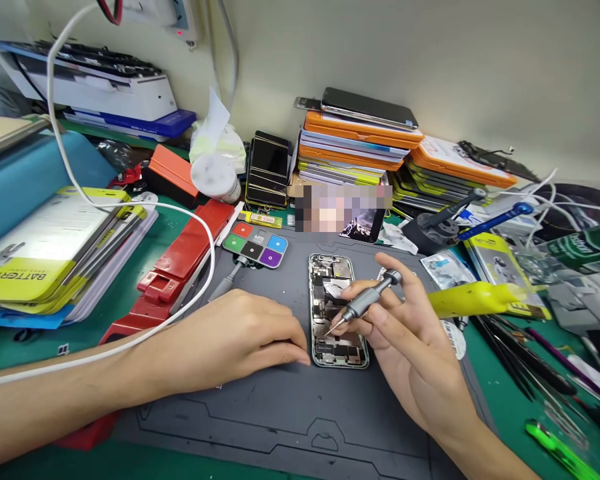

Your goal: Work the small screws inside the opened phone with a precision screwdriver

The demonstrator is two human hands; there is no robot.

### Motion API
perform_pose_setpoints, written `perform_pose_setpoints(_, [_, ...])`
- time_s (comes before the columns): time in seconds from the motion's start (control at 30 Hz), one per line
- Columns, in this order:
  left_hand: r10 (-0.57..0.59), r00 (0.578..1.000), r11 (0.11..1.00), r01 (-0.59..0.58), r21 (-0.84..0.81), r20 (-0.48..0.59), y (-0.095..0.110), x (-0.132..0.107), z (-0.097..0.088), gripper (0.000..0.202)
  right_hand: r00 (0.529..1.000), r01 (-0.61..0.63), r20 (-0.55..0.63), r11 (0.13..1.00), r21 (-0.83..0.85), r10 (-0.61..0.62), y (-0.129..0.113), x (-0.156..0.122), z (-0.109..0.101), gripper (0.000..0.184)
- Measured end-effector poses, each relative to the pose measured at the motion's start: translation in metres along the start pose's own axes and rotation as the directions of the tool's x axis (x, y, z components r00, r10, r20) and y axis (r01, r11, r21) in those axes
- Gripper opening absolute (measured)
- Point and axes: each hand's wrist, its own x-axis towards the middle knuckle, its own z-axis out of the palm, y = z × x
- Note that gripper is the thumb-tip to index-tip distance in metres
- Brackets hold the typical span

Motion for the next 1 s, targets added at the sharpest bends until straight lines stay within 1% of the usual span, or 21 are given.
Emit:
perform_pose_setpoints(0.1, [0.017, 1.000, 0.996, -0.018, 0.090, 0.010, 0.002, -0.001, 0.000, 0.016, 0.999, 0.040, 0.008, 0.996, -0.074, -0.040, 0.000, 0.002, -0.002, 0.045])
perform_pose_setpoints(0.17, [0.043, 0.998, 0.986, -0.048, 0.161, 0.036, 0.004, -0.002, 0.001, 0.018, 0.990, 0.137, -0.004, 0.975, -0.176, -0.139, -0.002, 0.005, -0.004, 0.046])
perform_pose_setpoints(0.2, [0.058, 0.997, 0.978, -0.068, 0.199, 0.058, 0.004, -0.002, 0.002, 0.019, 0.975, 0.212, -0.017, 0.946, -0.247, -0.223, -0.003, 0.007, -0.006, 0.047])
perform_pose_setpoints(0.23, [0.071, 0.994, 0.967, -0.089, 0.238, 0.080, 0.005, -0.002, 0.003, 0.020, 0.946, 0.293, -0.037, 0.897, -0.332, -0.323, -0.005, 0.010, -0.007, 0.049])
perform_pose_setpoints(0.27, [0.082, 0.992, 0.957, -0.107, 0.271, 0.101, 0.005, -0.003, 0.004, 0.020, 0.905, 0.368, -0.043, 0.830, -0.420, -0.423, -0.007, 0.014, -0.009, 0.052])
perform_pose_setpoints(0.33, [0.090, 0.989, 0.939, -0.124, 0.320, 0.118, 0.006, -0.003, 0.006, 0.020, 0.820, 0.477, 0.023, 0.662, -0.578, -0.571, -0.010, 0.023, -0.011, 0.057])
perform_pose_setpoints(0.37, [0.088, 0.989, 0.936, -0.123, 0.331, 0.120, 0.006, -0.003, 0.007, 0.023, 0.788, 0.516, 0.085, 0.579, -0.631, -0.609, -0.010, 0.029, -0.013, 0.060])
perform_pose_setpoints(0.43, [0.066, 0.991, 0.937, -0.102, 0.334, 0.117, 0.005, -0.003, 0.009, 0.032, 0.737, 0.590, 0.243, 0.426, -0.685, -0.631, -0.007, 0.041, -0.017, 0.064])
perform_pose_setpoints(0.47, [0.053, 0.991, 0.941, -0.090, 0.328, 0.119, 0.005, -0.003, 0.009, 0.034, 0.723, 0.609, 0.279, 0.394, -0.688, -0.632, -0.004, 0.047, -0.019, 0.065])
perform_pose_setpoints(0.57, [0.024, 0.991, 0.954, -0.061, 0.294, 0.129, 0.004, -0.002, 0.010, 0.035, 0.697, 0.631, 0.311, 0.348, -0.693, -0.646, 0.007, 0.058, -0.026, 0.063])
perform_pose_setpoints(0.63, [0.025, 0.991, 0.959, -0.061, 0.275, 0.133, 0.003, -0.001, 0.010, 0.035, 0.685, 0.639, 0.315, 0.336, -0.692, -0.657, 0.013, 0.060, -0.030, 0.064])
perform_pose_setpoints(0.8, [0.016, 0.991, 0.965, -0.051, 0.256, 0.135, 0.002, -0.001, 0.012, 0.039, 0.705, 0.628, 0.309, 0.361, -0.689, -0.638, 0.018, 0.058, -0.034, 0.069])
perform_pose_setpoints(1.0, [0.018, 0.988, 0.956, -0.061, 0.288, 0.151, 0.005, 0.001, 0.012, 0.044, 0.712, 0.637, 0.348, 0.353, -0.685, -0.610, 0.019, 0.059, -0.036, 0.074])
